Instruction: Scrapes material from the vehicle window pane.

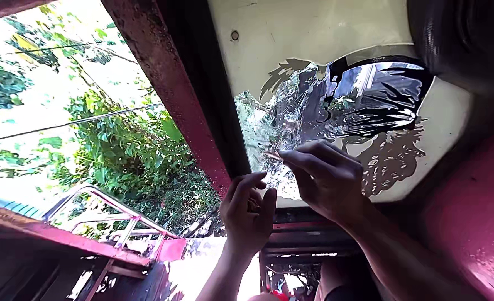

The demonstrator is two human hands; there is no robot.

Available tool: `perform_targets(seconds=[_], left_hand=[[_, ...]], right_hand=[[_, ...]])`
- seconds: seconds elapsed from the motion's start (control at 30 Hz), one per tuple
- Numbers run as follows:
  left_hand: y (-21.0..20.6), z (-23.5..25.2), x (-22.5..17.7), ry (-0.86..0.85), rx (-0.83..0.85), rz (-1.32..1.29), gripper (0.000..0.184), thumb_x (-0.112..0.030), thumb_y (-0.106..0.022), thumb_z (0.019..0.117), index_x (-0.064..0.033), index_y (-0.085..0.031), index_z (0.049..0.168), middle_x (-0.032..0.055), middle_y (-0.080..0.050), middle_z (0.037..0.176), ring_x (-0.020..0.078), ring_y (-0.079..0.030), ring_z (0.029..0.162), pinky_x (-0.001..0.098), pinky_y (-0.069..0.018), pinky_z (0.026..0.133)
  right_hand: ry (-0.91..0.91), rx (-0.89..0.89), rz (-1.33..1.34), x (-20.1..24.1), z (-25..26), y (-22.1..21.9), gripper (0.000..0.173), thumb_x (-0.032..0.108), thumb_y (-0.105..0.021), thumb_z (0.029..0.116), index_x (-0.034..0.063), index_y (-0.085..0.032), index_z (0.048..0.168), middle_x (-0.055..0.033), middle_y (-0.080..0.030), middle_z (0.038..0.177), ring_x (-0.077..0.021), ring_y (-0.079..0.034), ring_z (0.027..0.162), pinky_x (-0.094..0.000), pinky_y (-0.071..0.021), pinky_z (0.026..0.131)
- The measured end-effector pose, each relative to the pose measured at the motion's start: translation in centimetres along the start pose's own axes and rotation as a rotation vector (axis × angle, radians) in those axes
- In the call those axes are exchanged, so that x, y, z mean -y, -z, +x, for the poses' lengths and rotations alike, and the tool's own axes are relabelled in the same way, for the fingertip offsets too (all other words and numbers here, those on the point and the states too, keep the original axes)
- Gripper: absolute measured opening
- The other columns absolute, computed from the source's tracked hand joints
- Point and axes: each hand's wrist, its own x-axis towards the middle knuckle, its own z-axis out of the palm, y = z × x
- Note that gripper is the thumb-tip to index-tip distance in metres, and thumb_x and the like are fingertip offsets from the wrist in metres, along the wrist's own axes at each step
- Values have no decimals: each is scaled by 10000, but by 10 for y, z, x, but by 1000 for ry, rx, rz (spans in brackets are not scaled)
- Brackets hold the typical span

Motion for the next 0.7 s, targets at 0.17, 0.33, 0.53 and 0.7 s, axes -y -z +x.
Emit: perform_targets(seconds=[0.17,0.33,0.53,0.7], left_hand=[[-13,18,-30,250,100,-381,229,-308,-610,1017,-95,-685,1059,-108,-657,729,-31,-595,581,158,-533,543],[-38,37,-50,430,167,-580,131,-14,-637,951,-43,-725,1044,7,-700,756,44,-608,522,201,-552,496],[-53,47,-51,374,-57,-645,165,35,-672,922,-101,-704,1010,-17,-700,815,75,-670,626,252,-611,570],[-67,41,-49,435,-78,-629,105,-21,-648,962,-90,-689,1030,9,-695,837,90,-653,568,263,-606,527]], right_hand=[[0,-130,53,6,-37,19,96,107,-652,959,131,-741,986,0,-688,927,-93,-633,906,-214,-518,817],[13,-200,-29,-5,-43,27,77,111,-671,935,164,-726,937,23,-646,1047,-113,-557,1058,-254,-428,959],[-549,-208,454,0,-25,35,321,222,-707,969,199,-581,1264,113,-662,1039,6,-642,763,-189,-584,650],[-627,-204,576,0,-3,27,59,22,-629,983,41,-682,999,34,-706,791,7,-600,543,-152,-519,463]])
